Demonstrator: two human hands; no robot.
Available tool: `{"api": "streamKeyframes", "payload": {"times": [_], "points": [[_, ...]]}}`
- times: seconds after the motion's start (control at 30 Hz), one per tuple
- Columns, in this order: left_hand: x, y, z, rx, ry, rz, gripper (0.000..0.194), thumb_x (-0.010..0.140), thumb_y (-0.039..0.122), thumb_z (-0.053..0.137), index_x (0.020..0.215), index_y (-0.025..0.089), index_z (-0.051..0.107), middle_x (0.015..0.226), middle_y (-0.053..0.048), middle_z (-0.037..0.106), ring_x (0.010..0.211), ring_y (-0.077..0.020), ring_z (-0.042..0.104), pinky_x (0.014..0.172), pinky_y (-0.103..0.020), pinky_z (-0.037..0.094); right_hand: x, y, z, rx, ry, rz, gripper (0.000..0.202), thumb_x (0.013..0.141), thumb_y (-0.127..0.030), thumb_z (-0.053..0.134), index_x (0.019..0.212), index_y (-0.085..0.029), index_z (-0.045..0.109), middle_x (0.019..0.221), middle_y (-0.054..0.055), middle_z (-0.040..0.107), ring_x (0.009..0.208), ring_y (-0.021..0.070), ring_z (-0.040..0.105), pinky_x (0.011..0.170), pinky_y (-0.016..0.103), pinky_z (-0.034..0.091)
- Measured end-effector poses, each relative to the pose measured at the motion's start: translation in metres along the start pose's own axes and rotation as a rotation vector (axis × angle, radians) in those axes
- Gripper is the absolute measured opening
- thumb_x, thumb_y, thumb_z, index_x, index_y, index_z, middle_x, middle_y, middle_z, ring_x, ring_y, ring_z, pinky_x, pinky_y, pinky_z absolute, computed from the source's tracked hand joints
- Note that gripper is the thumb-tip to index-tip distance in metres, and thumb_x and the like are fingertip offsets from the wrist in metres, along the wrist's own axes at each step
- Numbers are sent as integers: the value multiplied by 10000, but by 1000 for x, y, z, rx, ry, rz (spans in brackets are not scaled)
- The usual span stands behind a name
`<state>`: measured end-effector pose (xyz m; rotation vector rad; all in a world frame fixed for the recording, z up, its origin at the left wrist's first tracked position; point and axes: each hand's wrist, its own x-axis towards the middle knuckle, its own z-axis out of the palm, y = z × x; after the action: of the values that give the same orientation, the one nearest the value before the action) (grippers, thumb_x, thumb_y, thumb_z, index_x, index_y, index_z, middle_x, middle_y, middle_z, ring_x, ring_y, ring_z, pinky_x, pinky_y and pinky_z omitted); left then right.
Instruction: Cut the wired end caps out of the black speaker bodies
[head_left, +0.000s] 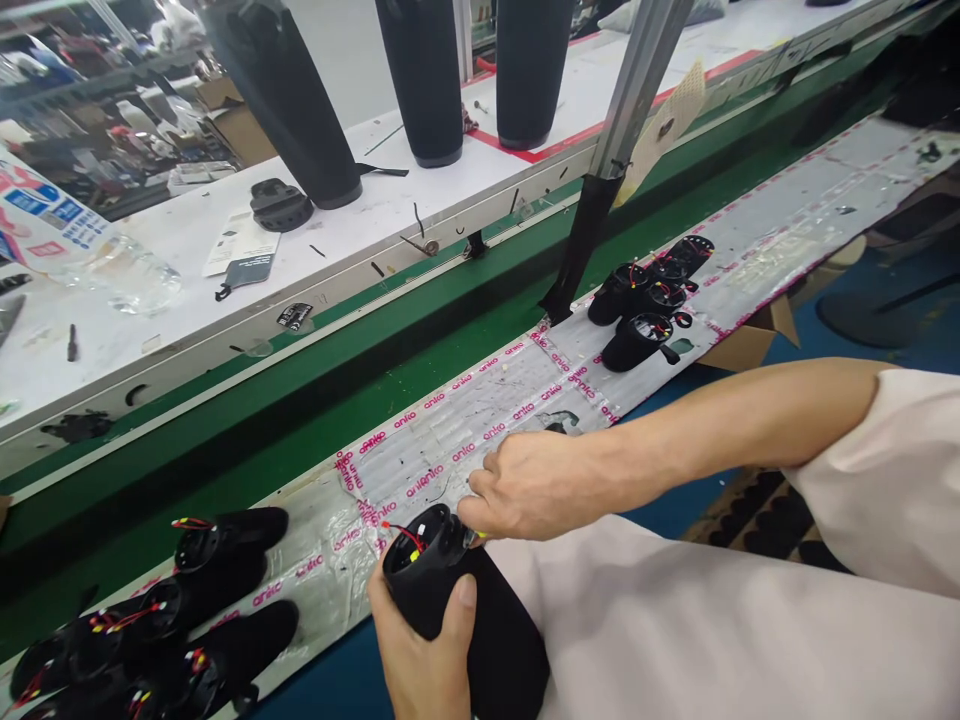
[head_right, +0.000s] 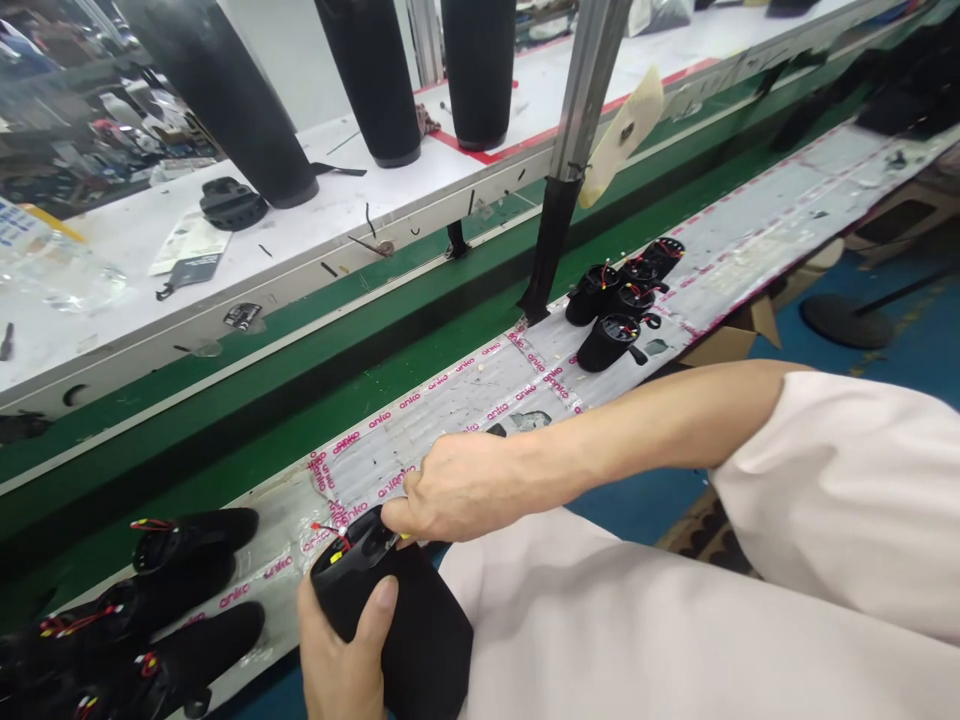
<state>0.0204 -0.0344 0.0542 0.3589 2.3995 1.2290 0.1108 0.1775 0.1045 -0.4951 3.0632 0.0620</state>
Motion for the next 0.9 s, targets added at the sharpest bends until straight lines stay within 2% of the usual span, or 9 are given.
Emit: {"api": "streamKeyframes", "payload": {"times": [0.13,0.27,0.5,0.63,0.8,0.9], "points": [[3,-9,3,-137,-1,-26,832,696,632,781,1375,210,547,1201,-108,666,1204,-378,607,1082,-559,461,0,-1,2,21,29,32,248,1119,-328,367,1038,-165,535,736,15,596,542,182,550,425,341,177],[2,-9,4,-202,-20,-58,824,687,603,803,1376,226,553,1177,-98,670,1178,-368,623,1033,-527,505,-4,-1,3,25,65,34,150,1088,-247,421,1031,-163,531,733,9,585,533,179,532,427,350,177],[-2,4,2,-17,-17,-9,856,693,647,752,1378,185,529,1253,-144,647,1208,-393,601,1081,-579,446,-6,3,6,75,44,7,203,1106,-325,435,1031,-159,523,713,-1,583,532,160,512,434,331,181],[-5,14,4,33,-1,3,861,704,646,730,1381,166,502,1288,-174,618,1246,-413,577,1076,-595,445,-6,4,4,91,3,-18,174,1099,-284,432,1037,-155,531,701,-7,581,514,154,495,430,329,178],[-7,19,3,65,-2,5,881,692,648,730,1392,176,480,1324,-185,596,1275,-430,559,1084,-621,431,-7,6,1,117,-12,-40,198,1107,-279,416,1045,-144,547,715,2,593,539,159,522,436,328,194],[-1,13,4,-42,-23,-26,873,693,675,744,1390,207,507,1325,-155,611,1290,-407,560,1132,-599,400,-6,8,3,117,-13,-42,211,1113,-303,424,1057,-144,551,744,9,612,572,162,554,443,327,197]]}}
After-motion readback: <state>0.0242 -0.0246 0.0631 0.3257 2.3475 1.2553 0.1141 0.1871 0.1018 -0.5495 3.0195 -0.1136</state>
